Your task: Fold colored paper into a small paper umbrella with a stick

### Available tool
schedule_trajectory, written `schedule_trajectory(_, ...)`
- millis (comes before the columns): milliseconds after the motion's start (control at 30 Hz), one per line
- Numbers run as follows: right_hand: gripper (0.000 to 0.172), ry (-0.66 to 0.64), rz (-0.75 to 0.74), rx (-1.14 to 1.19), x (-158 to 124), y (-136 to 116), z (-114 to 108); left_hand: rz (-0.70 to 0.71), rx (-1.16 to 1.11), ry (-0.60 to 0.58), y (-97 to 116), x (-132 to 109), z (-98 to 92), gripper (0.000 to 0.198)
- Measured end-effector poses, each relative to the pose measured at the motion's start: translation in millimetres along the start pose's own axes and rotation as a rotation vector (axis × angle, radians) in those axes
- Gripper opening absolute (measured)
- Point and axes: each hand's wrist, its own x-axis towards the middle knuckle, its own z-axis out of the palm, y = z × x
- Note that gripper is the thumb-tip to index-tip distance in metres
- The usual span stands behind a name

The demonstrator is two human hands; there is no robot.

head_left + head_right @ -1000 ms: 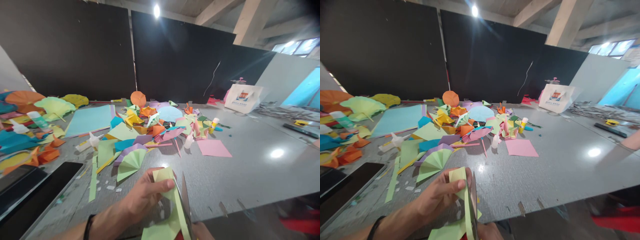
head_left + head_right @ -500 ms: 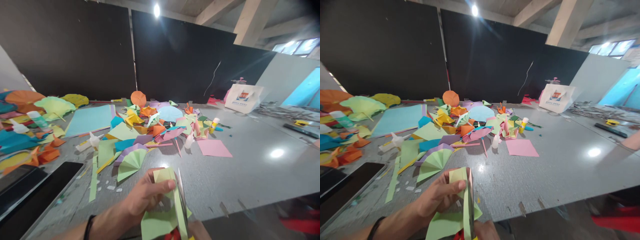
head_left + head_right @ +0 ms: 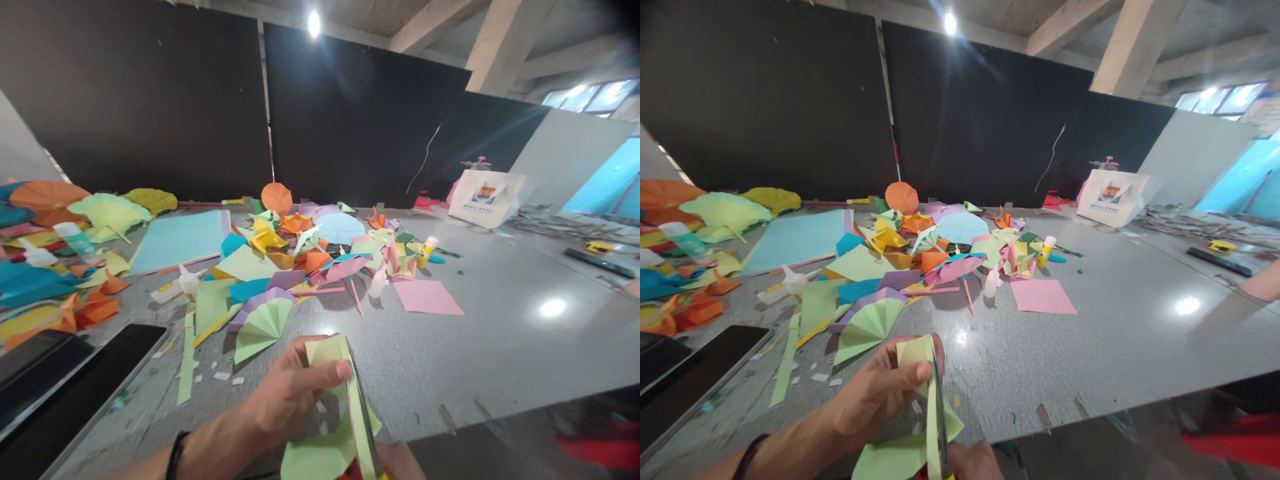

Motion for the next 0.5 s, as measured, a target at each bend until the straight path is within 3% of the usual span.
schedule_trajectory(133, 0.027, -0.012, -0.009, 0.024, 23, -2, 9, -0.019, -0.032, 0.054, -1, -1, 0.8, 0.041)
schedule_trajectory(333, 0.035, 0.009, 0.011, 0.029, 17, 6, 11, -0.087, -0.036, -0.128, -10, -4, -7.5, 0.032)
schedule_trajectory(500, 0.047, 0.062, 0.017, 0.023, 17, 17, 12, -0.096, -0.012, -0.118, -10, -5, -7.9, 0.034)
